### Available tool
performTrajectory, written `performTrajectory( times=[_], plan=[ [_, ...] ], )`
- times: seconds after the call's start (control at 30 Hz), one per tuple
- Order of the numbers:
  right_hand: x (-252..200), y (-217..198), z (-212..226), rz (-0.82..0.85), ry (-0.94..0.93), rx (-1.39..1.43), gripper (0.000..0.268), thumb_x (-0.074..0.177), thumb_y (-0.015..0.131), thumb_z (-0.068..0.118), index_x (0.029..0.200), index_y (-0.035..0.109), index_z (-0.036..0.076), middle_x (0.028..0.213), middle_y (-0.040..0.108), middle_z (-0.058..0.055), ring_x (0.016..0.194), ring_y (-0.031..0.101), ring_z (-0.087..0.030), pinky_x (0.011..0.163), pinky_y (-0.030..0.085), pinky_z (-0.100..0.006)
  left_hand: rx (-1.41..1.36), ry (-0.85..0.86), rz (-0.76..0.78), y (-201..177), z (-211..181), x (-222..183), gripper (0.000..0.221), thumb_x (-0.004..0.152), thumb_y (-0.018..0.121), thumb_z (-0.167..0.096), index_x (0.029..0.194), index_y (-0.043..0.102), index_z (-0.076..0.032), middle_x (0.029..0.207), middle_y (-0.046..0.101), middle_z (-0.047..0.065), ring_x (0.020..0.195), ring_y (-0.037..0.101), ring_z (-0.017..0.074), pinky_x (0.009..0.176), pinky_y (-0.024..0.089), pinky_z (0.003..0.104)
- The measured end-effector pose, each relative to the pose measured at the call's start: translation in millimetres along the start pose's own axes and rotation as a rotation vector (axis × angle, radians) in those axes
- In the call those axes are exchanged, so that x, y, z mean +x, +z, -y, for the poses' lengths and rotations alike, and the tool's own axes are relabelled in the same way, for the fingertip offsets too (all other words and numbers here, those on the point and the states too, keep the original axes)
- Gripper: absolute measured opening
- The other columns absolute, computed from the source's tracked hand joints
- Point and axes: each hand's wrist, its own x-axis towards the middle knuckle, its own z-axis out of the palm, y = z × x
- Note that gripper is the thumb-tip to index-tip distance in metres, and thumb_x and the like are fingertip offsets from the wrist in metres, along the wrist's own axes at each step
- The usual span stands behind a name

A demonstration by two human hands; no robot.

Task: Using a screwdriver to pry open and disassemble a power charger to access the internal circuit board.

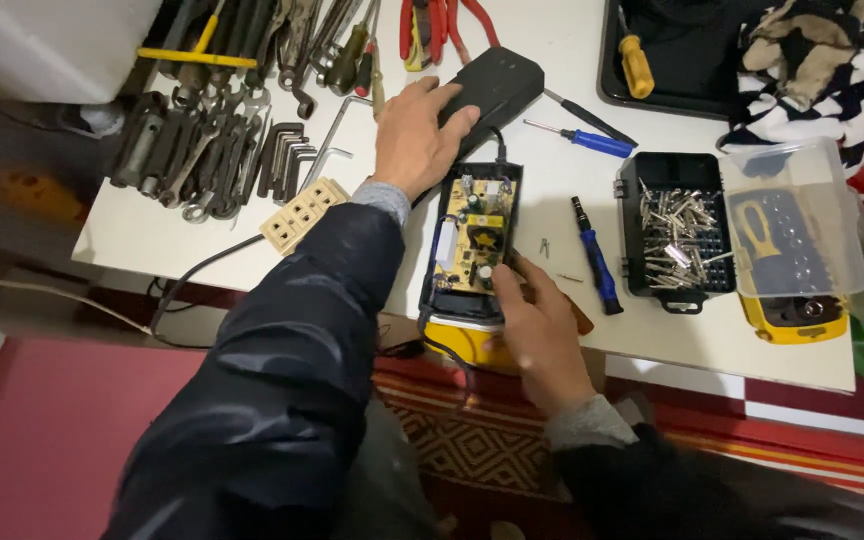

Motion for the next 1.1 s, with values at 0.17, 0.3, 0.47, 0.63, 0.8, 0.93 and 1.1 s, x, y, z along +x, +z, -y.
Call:
performTrajectory(
  times=[0.17,0.3,0.47,0.63,0.8,0.93,1.1],
  plan=[
    [7,-1,-5,-0.082,-0.158,-0.388,0.055,0.093,0.051,0.035,0.137,0.059,0.003,0.118,0.072,-0.013,0.101,0.068,-0.020,0.084,0.053,-0.029,0.040,0.018,-0.018,-53,-19,-22,0.044,0.092,0.065,-0.041,0.108,0.076,-0.001,0.103,0.075,0.013,0.086,0.068,0.0288,0.080,0.052,0.038],
    [11,-8,-5,-0.108,-0.205,-0.622,0.065,0.097,0.054,0.055,0.141,0.060,0.008,0.125,0.066,-0.023,0.118,0.064,-0.040,0.091,0.055,-0.048,0.019,-0.257,0.359,-87,-25,-38,0.054,0.098,0.062,-0.053,0.125,0.071,-0.007,0.115,0.070,0.022,0.115,0.066,0.0412,0.098,0.051,0.053],
    [8,-12,-1,-0.124,-0.303,-0.754,0.054,0.103,0.047,0.047,0.134,0.067,0.008,0.121,0.070,-0.022,0.119,0.064,-0.041,0.102,0.047,-0.053,0.097,-0.385,0.526,-112,-31,-60,0.049,0.091,0.073,-0.043,0.123,0.072,-0.006,0.111,0.072,0.022,0.111,0.068,0.0436,0.094,0.053,0.056],
    [11,-13,-13,-0.163,-0.232,-0.761,0.070,0.091,0.062,0.062,0.140,0.062,0.012,0.119,0.072,-0.015,0.107,0.070,-0.033,0.095,0.053,-0.047,0.191,-0.433,0.705,-117,-18,-75,0.039,0.083,0.072,-0.040,0.113,0.077,-0.017,0.117,0.074,0.017,0.118,0.066,0.0404,0.098,0.053,0.053],
    [-10,-9,-17,-0.087,-0.463,-0.795,0.086,0.081,0.078,0.054,0.141,0.056,-0.003,0.125,0.064,-0.030,0.112,0.065,-0.046,0.099,0.049,-0.053,0.336,-0.423,0.690,-91,-4,-81,0.035,0.081,0.070,-0.038,0.112,0.078,-0.023,0.110,0.075,0.016,0.110,0.070,0.0387,0.092,0.055,0.050],
    [-9,-8,-24,-0.091,-0.597,-0.837,0.079,0.089,0.076,0.047,0.141,0.053,-0.009,0.126,0.061,-0.033,0.120,0.059,-0.049,0.103,0.045,-0.055,0.335,-0.355,0.627,-94,-11,-79,0.030,0.086,0.065,-0.031,0.109,0.077,-0.015,0.103,0.075,0.019,0.105,0.071,0.0409,0.089,0.057,0.052],
    [3,-20,-36,-0.085,-0.670,-0.874,0.077,0.089,0.075,0.042,0.139,0.051,-0.011,0.123,0.062,-0.030,0.113,0.062,-0.042,0.097,0.048,-0.048,0.155,-0.194,0.392,-90,5,-79,0.024,0.088,0.068,-0.028,0.103,0.073,-0.010,0.089,0.073,0.015,0.084,0.068,0.0365,0.077,0.055,0.049]
  ],
)
